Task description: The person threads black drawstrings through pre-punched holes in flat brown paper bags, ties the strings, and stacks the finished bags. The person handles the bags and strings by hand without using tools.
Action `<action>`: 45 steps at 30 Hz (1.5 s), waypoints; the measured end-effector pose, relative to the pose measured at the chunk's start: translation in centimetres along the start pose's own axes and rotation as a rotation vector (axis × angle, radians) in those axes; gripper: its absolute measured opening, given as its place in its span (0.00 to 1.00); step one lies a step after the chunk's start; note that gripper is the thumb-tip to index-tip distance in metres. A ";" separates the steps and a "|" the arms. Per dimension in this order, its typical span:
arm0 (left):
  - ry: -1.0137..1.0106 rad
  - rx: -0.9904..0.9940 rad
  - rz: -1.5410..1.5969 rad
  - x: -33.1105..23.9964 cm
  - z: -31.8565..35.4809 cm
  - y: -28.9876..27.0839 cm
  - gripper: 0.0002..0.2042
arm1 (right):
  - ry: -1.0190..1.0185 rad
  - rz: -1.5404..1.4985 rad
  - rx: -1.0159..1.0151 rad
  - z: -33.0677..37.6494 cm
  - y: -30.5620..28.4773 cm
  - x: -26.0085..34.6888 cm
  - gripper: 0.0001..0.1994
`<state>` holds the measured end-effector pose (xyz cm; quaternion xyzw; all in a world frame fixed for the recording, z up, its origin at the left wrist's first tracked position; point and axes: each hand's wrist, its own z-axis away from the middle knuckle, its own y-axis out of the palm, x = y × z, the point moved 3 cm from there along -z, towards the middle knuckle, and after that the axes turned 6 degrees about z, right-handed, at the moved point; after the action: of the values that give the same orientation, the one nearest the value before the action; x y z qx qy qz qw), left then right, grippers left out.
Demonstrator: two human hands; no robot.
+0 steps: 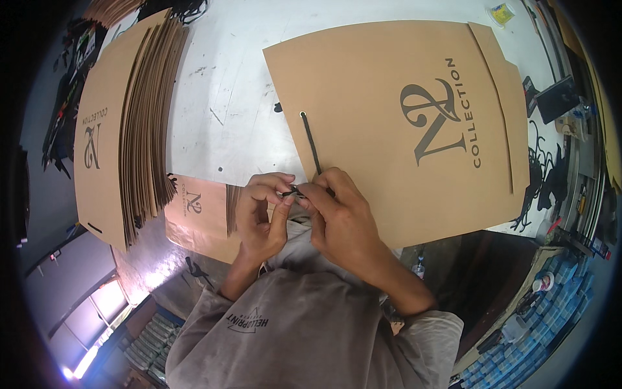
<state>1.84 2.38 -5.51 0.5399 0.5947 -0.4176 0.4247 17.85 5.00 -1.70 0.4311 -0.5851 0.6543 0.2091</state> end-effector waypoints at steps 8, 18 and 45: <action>0.159 0.117 -0.051 -0.5 -0.8 -0.8 0.11 | -0.028 0.059 0.136 -0.7 -0.9 0.9 0.08; -0.191 0.156 0.109 -0.6 -1.5 -0.7 0.11 | 0.040 -0.343 0.148 -1.1 -1.9 -1.5 0.08; -0.300 0.047 0.826 -0.7 1.6 -3.7 0.09 | -0.113 0.050 0.524 -5.0 -3.7 0.4 0.21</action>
<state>-1.68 0.40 -5.16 0.6752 0.2513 -0.2999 0.6254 18.90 10.45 1.04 0.4920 -0.4169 0.7632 0.0413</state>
